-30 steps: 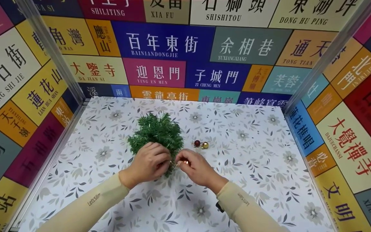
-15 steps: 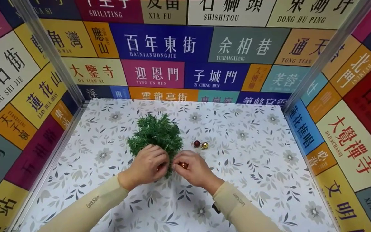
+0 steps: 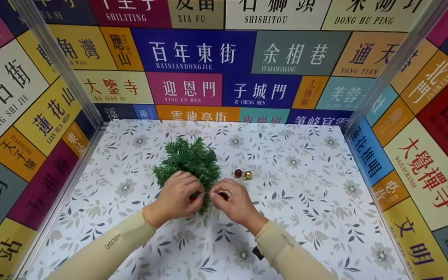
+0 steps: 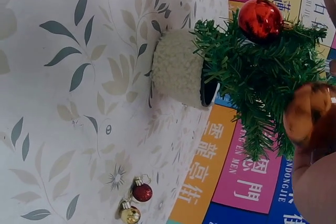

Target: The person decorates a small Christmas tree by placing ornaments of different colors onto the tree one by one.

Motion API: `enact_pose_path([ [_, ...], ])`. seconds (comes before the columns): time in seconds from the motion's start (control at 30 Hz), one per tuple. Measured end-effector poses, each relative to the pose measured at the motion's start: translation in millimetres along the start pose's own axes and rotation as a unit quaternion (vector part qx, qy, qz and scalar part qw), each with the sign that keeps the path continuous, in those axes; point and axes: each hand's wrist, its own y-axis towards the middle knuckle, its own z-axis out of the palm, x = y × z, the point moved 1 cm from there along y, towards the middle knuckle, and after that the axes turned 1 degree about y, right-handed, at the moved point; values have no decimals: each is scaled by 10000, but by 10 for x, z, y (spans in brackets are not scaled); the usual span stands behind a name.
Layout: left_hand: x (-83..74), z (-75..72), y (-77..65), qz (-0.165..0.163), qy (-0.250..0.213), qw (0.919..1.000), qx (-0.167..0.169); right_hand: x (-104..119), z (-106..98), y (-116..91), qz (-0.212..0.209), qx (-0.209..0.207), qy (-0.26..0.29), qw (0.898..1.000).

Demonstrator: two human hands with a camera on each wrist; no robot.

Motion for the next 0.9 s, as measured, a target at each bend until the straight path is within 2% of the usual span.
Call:
enact_pose_path([
  [0.13,11,7,24,-209,135,9996,-100,-4,12,19,334,-12,-221,9992],
  [0.33,45,-9,64,-352,341,9987,-99,11,20,58,445,32,-191,9988],
  [0.67,102,1,98,-478,673,9960,-338,-2,51,161,349,-616,-960,9929],
  [0.9,90,44,115,-644,841,9930,-516,-297,42,140,698,-831,-1210,9867],
])
